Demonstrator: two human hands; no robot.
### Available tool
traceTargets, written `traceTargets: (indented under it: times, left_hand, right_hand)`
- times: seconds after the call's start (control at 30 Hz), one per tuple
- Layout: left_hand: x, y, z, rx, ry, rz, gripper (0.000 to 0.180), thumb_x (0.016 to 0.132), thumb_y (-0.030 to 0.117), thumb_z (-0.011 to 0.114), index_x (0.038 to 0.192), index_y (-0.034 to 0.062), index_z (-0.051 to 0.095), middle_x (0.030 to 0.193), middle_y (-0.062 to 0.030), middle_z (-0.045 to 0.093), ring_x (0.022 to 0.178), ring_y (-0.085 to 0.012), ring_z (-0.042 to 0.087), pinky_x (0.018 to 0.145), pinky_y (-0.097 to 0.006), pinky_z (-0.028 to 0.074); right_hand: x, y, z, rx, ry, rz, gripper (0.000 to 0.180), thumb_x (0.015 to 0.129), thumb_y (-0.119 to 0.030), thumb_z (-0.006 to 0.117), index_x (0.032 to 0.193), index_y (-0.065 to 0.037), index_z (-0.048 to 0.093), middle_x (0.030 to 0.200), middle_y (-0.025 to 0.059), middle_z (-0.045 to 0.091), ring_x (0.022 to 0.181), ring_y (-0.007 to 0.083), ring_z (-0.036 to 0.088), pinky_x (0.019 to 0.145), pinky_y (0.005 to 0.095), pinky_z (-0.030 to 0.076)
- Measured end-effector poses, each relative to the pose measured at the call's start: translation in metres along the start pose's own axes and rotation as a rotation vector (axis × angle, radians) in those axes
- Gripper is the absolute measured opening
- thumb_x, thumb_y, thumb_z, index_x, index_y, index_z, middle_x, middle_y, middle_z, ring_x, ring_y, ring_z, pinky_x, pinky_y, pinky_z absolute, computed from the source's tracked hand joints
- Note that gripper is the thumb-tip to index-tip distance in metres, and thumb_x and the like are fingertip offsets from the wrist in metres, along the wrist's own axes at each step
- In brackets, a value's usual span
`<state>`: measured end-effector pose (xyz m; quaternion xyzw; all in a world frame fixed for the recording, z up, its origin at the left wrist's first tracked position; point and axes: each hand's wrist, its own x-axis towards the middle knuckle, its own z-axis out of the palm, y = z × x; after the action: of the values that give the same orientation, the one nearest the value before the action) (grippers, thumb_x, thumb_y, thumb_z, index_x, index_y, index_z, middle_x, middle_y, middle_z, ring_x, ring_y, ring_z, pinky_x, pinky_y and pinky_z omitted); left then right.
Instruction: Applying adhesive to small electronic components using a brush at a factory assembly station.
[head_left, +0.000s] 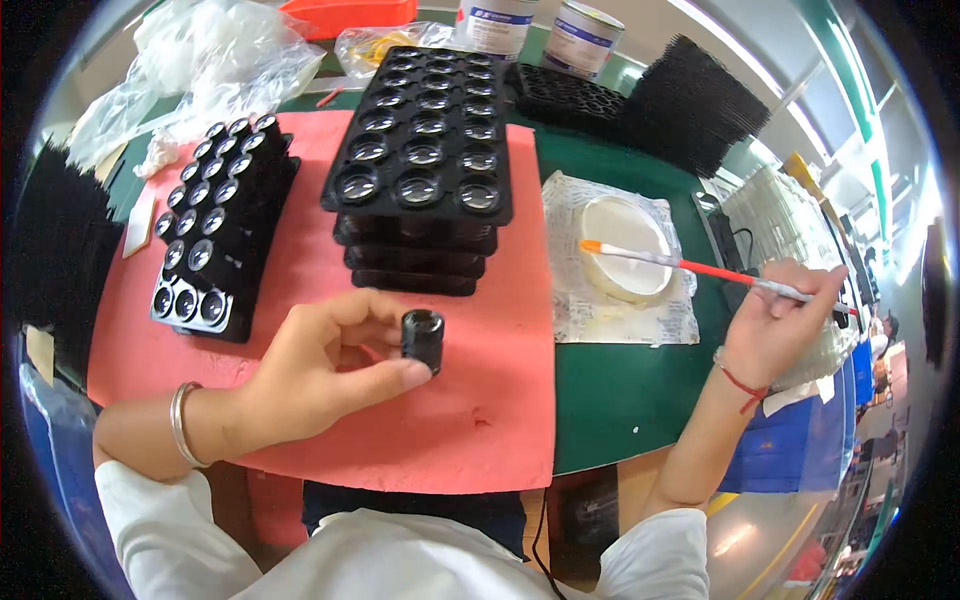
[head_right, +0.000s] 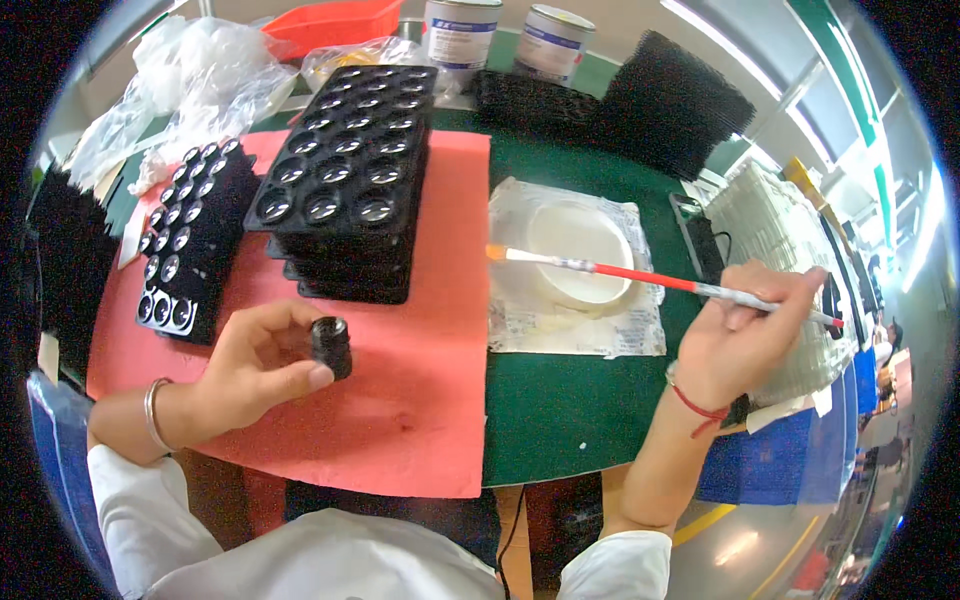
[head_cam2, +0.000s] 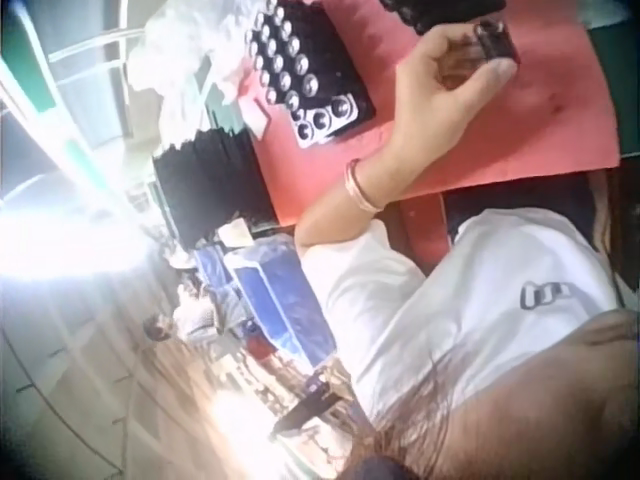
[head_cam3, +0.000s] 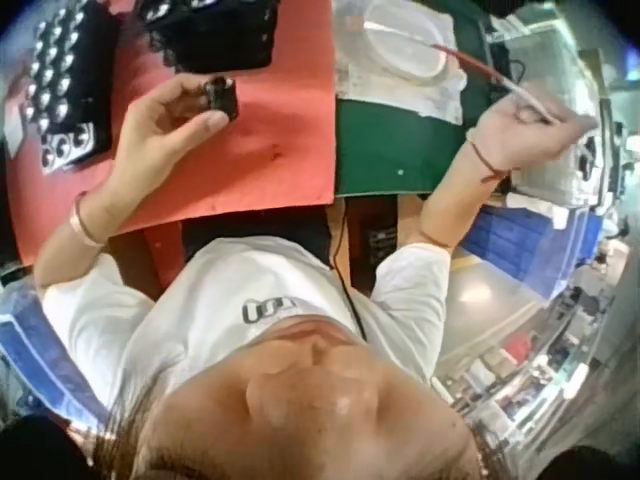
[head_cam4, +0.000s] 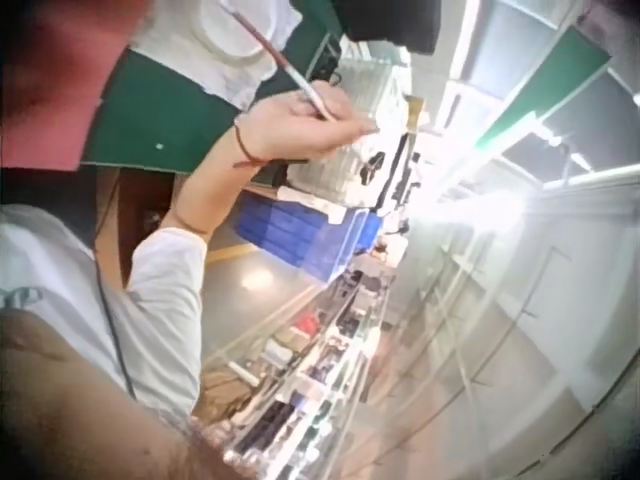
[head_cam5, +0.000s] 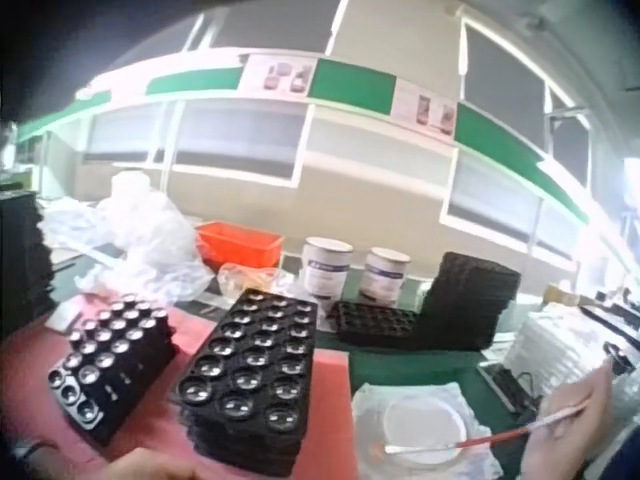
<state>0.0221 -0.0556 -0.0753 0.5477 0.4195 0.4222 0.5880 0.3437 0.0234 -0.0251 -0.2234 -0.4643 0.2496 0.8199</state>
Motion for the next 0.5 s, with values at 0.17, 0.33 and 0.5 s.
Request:
traceTargets:
  times: [0.17, 0.33, 0.5]
  left_hand:
    - [0.002, 0.008, -0.002, -0.043, 0.025, -0.078, 0.027, 0.076, 0.012, 0.066, 0.095, -0.0028, 0.054, 0.084, -0.0023, 0.059, 0.081, -0.0075, 0.054, 0.073, -0.022, 0.044]
    - [0.004, 0.0, -0.004, -0.083, 0.002, -0.044, 0.027, 0.075, 0.014, 0.067, 0.093, -0.0017, 0.054, 0.084, -0.001, 0.058, 0.078, -0.0061, 0.054, 0.07, -0.021, 0.043]
    - [0.002, -0.002, -0.006, -0.093, -0.022, -0.023, 0.026, 0.075, 0.015, 0.067, 0.091, -0.0012, 0.054, 0.084, -0.0017, 0.059, 0.079, -0.0064, 0.054, 0.071, -0.021, 0.043]
  right_hand:
    - [-0.01, -0.004, 0.007, 0.216, -0.268, 0.148, 0.038, 0.092, -0.031, 0.037, 0.061, -0.01, 0.043, 0.046, -0.003, 0.028, 0.043, 0.0073, 0.025, 0.044, 0.0226, 0.02]
    - [-0.03, -0.001, 0.014, 0.131, -0.415, 0.105, 0.038, 0.093, -0.032, 0.032, 0.065, -0.01, 0.045, 0.047, -0.0023, 0.031, 0.043, 0.0079, 0.024, 0.041, 0.0224, 0.019]
    - [-0.032, 0.004, 0.013, 0.072, -0.567, 0.101, 0.038, 0.092, -0.035, 0.033, 0.066, -0.01, 0.044, 0.048, -0.0014, 0.034, 0.044, 0.0085, 0.028, 0.043, 0.0222, 0.022]
